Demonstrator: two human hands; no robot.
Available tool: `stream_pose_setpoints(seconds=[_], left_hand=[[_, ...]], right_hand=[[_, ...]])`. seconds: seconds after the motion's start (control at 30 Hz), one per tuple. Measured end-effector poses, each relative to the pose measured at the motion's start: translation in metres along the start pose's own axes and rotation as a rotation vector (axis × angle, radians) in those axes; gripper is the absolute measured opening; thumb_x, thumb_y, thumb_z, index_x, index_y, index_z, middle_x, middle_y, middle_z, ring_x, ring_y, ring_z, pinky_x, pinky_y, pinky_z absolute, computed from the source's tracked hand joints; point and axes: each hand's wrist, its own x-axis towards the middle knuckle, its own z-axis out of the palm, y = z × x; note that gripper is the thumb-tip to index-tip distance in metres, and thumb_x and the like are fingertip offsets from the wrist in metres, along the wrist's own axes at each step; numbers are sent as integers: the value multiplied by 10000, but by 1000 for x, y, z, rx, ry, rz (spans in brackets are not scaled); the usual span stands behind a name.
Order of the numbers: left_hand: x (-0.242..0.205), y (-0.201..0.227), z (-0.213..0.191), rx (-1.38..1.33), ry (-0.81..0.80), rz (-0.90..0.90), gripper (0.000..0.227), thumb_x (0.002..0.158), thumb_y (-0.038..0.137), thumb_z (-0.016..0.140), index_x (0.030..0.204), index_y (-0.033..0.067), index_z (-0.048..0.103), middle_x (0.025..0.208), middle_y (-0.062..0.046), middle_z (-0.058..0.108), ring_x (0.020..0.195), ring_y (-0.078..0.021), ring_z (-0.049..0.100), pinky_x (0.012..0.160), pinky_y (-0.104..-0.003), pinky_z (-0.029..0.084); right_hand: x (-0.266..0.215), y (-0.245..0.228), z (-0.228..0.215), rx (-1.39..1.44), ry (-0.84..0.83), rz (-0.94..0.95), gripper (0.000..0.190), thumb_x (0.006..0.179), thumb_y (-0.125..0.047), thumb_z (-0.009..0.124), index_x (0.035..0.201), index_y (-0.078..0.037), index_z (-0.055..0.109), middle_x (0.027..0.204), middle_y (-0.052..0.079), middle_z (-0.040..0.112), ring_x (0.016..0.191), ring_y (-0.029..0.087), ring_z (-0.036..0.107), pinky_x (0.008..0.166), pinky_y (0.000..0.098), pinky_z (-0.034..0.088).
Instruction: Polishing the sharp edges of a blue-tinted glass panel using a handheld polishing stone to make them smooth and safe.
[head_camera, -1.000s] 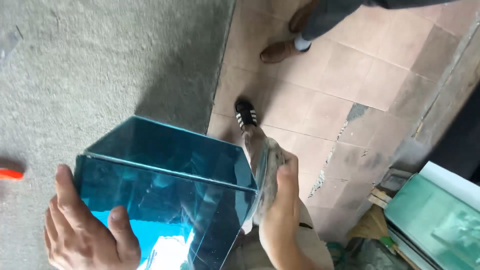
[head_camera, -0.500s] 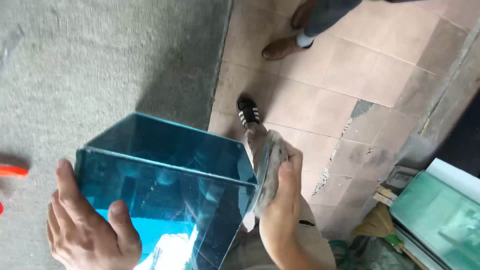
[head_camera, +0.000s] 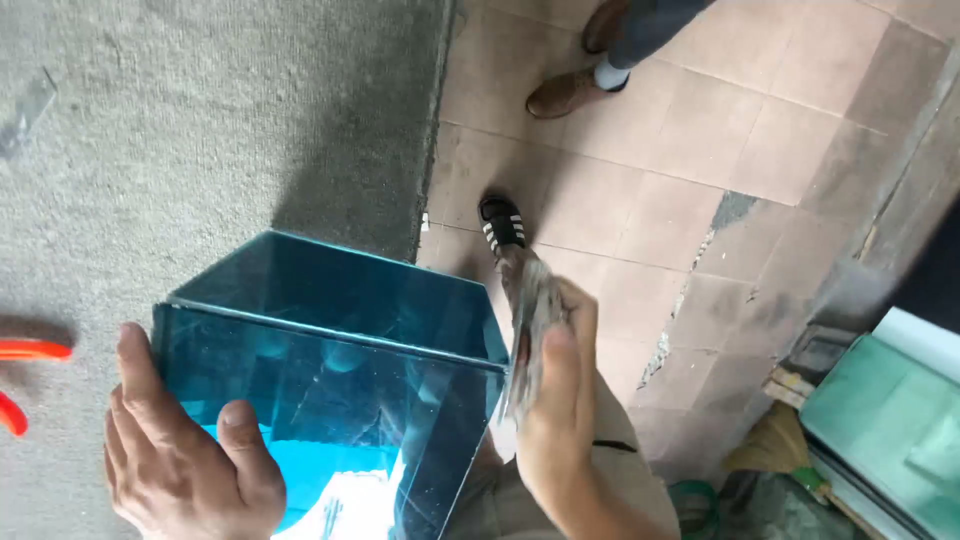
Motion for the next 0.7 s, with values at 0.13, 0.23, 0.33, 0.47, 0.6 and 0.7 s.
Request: stream_pose_setpoints(seconds=[0.13,0.23,0.33,0.47,0.6,0.7], left_hand=[[8,-18,46,-60,171,-8,910,1220,516,266,1741,-141,619,1198,-314,742,1020,-525,715,917,-597,564],[27,-2,22,2,121,109,773,1283,393,292,1754,-175,522,1259,-339,719,1026,-562,706,834,-597,557],[13,-7,27,-18,81,-19,840,1238,459,282,1783,-123,548,1200,-342,723,992,-552,705,853,-605,548],[14,-1,12,-12,75,42,819,1257,435,282,1740,-165,560,1245,-362,721,1016,-590,696,874,-626,553],[24,1,15,-21,123,94,779,1303,405,265,1776,-158,524,1392,-404,762,1141,-620,743,901,-618,584],[22,0,14,-40,119,99,770,1313,396,249,1780,-162,501,1468,-443,755,1186,-647,740,922,-634,584]], right_hand=[[67,7,33,196,36,-303,337,1122,-115,423,1444,-20,410,1312,276,533,1208,427,588,1056,468,472],[55,2,21,525,-43,174,437,1121,-379,379,1333,-37,549,1001,65,617,813,151,561,722,318,479],[14,-55,-4,140,39,582,549,1009,-430,388,1428,-295,715,1476,-134,810,1104,86,845,874,226,622],[43,-22,2,345,-202,468,394,1063,-339,432,1285,-178,715,1018,-51,673,821,108,672,708,274,514],[87,27,13,639,-268,459,333,1088,-288,452,1252,-97,671,659,50,567,530,154,547,469,326,423],[50,40,3,840,-199,500,462,1071,-410,472,1371,-72,570,804,98,575,526,169,566,413,319,483]])
